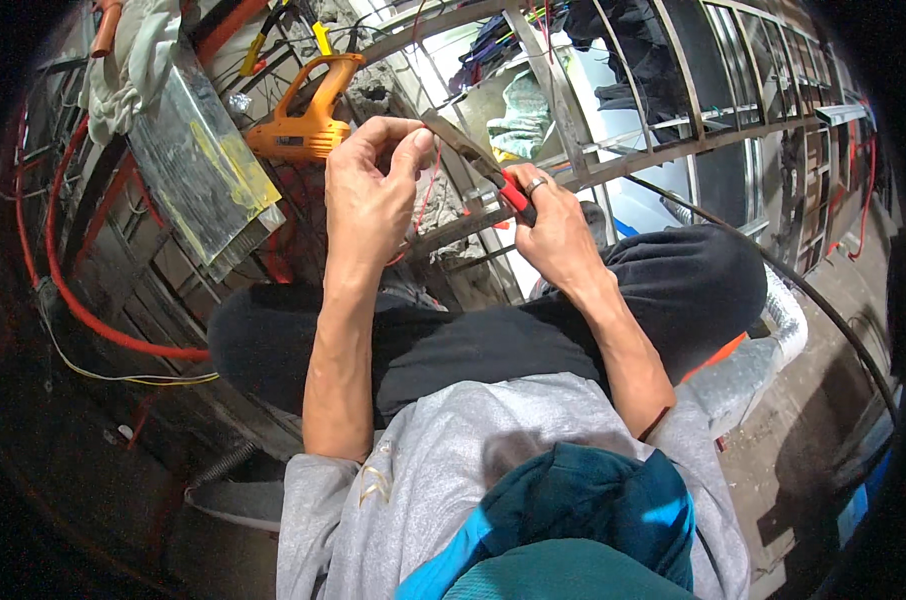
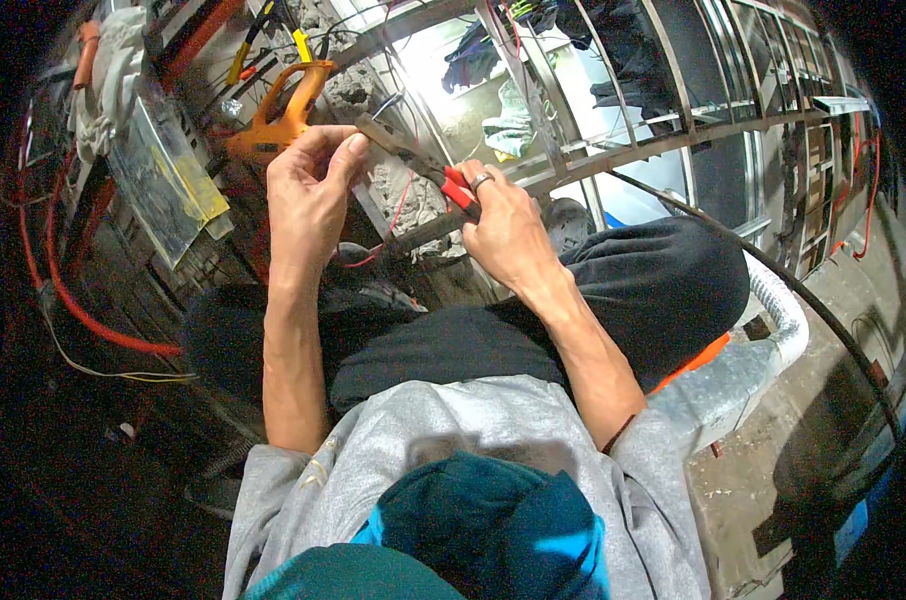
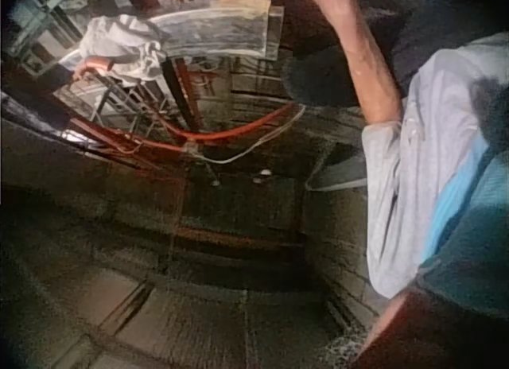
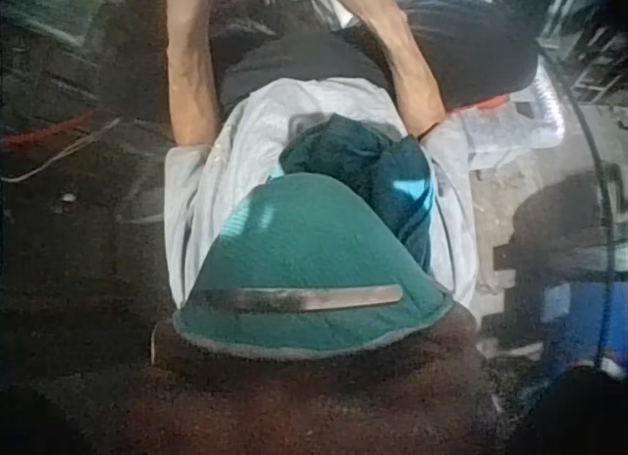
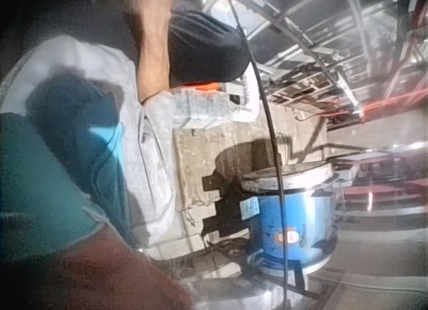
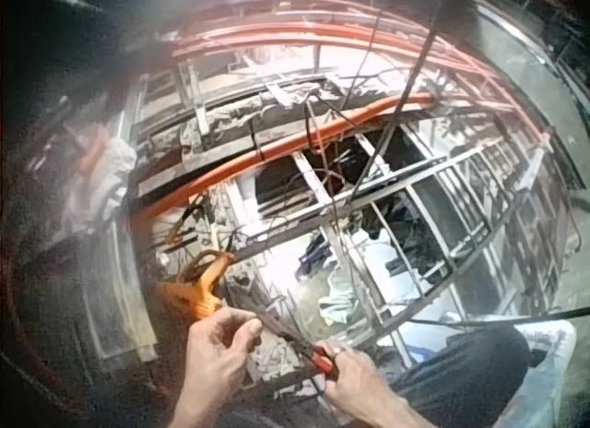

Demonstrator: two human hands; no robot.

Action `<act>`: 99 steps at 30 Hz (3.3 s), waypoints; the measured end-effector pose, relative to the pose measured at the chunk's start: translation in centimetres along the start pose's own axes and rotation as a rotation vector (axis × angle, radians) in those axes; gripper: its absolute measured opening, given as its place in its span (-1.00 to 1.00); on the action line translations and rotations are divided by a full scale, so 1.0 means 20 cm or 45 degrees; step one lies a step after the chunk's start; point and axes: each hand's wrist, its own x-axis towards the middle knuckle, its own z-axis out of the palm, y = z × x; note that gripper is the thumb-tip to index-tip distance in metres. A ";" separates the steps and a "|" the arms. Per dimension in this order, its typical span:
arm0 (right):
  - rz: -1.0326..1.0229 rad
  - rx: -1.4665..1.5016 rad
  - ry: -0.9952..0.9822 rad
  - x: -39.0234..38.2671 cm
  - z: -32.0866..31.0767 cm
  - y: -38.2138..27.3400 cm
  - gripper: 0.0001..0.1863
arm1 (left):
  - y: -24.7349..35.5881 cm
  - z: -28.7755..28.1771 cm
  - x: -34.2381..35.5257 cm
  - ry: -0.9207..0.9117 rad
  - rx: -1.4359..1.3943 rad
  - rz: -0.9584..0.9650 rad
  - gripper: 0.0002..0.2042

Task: The person strips electrical wire insulation using pliers and connects the wires together by hand.

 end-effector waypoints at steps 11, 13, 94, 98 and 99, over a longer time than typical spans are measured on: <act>-0.104 0.053 0.026 0.04 -0.05 -0.07 -0.48 | 0.07 0.00 -0.05 0.254 0.587 0.564 -0.85; -0.210 -0.101 0.047 0.04 -0.08 -0.08 -0.45 | 0.08 0.00 -0.06 0.291 0.644 0.625 -0.86; -1.565 -1.818 0.204 0.56 -0.81 -0.61 -0.52 | 0.19 -0.14 -0.20 0.220 0.504 0.592 -0.89; -1.597 -1.794 0.115 0.59 -0.81 -0.61 -0.54 | 0.22 -0.15 -0.22 0.174 0.550 0.528 -0.89; -1.595 -1.795 0.114 0.60 -0.81 -0.60 -0.54 | 0.23 -0.15 -0.22 0.165 0.557 0.510 -0.89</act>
